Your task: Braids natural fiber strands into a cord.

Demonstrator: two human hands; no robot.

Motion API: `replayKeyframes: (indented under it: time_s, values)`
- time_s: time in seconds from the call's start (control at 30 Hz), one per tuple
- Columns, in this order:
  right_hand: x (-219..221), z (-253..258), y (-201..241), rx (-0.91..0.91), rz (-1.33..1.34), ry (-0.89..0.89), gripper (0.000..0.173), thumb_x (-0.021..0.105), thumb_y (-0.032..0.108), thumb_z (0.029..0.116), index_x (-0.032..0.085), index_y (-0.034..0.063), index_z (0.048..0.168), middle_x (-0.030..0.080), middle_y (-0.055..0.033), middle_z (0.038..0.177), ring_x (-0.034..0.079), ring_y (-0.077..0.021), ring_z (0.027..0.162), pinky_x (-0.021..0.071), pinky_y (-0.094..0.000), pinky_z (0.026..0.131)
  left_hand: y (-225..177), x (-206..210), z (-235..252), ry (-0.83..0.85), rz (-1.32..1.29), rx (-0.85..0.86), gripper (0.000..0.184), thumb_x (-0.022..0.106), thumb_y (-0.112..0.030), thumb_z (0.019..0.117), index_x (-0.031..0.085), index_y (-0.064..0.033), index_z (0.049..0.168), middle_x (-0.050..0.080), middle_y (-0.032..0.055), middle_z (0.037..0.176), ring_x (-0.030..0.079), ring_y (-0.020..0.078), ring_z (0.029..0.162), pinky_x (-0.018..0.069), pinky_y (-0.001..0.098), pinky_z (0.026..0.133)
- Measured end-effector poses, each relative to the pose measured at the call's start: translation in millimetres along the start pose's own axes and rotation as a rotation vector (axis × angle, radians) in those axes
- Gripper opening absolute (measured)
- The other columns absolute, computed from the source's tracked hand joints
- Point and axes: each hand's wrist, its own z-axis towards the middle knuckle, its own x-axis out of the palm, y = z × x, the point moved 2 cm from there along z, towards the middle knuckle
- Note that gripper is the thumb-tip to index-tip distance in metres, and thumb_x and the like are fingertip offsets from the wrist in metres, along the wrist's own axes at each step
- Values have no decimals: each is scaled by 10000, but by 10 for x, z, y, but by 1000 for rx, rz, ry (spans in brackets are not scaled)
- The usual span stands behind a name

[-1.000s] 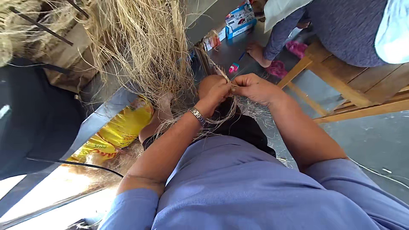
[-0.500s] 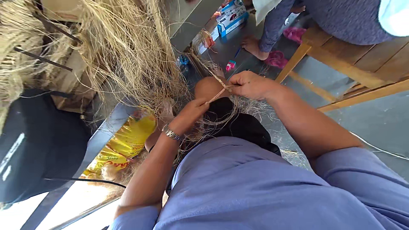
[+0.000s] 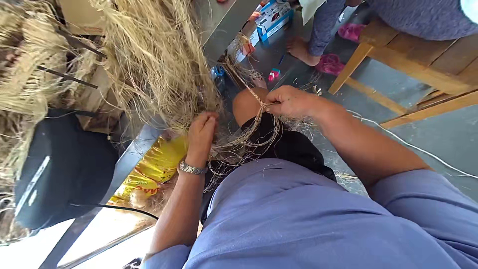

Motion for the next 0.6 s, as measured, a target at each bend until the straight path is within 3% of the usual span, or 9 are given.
replayKeyframes:
  time_s: [0.07, 0.13, 0.17, 0.23, 0.33, 0.37, 0.4, 0.47, 0.6]
  values:
    - [-17, 3, 42, -34, 36, 0, 179, 600, 98, 1016, 636, -3, 872, 541, -63, 754, 507, -149, 689, 439, -366, 668, -293, 160, 104, 24, -80, 104, 390, 413, -220, 1045, 607, 37, 1266, 667, 145, 1136, 652, 158, 989, 547, 369, 871]
    - [-14, 14, 47, -83, 91, -29, 180, 610, 82, 993, 611, 17, 825, 509, -25, 704, 477, -101, 633, 415, -313, 616, -493, 402, 225, 123, -308, 46, 432, 414, -205, 1039, 495, 37, 1387, 615, 154, 1288, 621, 172, 1137, 518, 364, 961]
    - [-15, 14, 43, -92, 111, -44, 180, 617, 78, 987, 609, 19, 817, 508, -23, 700, 478, -100, 630, 415, -313, 613, -556, 536, 262, 184, -446, -29, 423, 410, -200, 1060, 462, 21, 1417, 605, 135, 1293, 619, 161, 1130, 518, 353, 958]
    - [-33, 3, 28, -102, 141, -64, 171, 625, 79, 985, 623, 15, 826, 529, -24, 713, 495, -96, 650, 430, -311, 636, -615, 788, 329, 280, -685, -167, 313, 392, -203, 1082, 541, -28, 1294, 665, 65, 1093, 652, 128, 971, 548, 323, 853]
    - [-55, -29, 4, -79, 181, -62, 135, 629, 87, 993, 659, 6, 889, 581, -23, 760, 536, -68, 694, 463, -276, 682, -626, 987, 378, 349, -712, -308, 316, 373, -279, 1108, 607, -80, 1030, 646, 12, 805, 618, 100, 682, 521, 264, 593]
    - [-59, -32, -8, -76, 182, -64, 139, 634, 92, 993, 656, 9, 883, 574, -17, 750, 526, -59, 681, 452, -264, 668, -615, 1023, 387, 352, -701, -298, 319, 385, -269, 1104, 594, -102, 931, 589, -18, 694, 540, 59, 549, 448, 203, 477]
    - [-62, -30, -25, -85, 176, -72, 147, 632, 88, 990, 642, 14, 863, 547, -10, 730, 500, -58, 659, 427, -260, 643, -613, 1038, 394, 377, -694, -287, 309, 390, -250, 1104, 542, -137, 861, 488, -56, 614, 415, 26, 474, 336, 171, 427]
    - [-68, -34, -55, -96, 164, -90, 149, 630, 81, 985, 641, 15, 853, 533, -8, 717, 482, -60, 643, 412, -263, 628, -608, 1028, 416, 426, -635, -241, 282, 411, -201, 1097, 475, -169, 824, 354, -96, 559, 276, -1, 433, 228, 153, 408]
    - [-60, -36, -113, -94, 178, -108, 126, 626, 55, 980, 652, 10, 865, 545, -8, 722, 487, -55, 646, 419, -256, 633, -574, 985, 461, 538, -647, -243, 207, 421, -162, 1097, 530, -124, 925, 372, -88, 582, 279, -12, 428, 226, 135, 391]
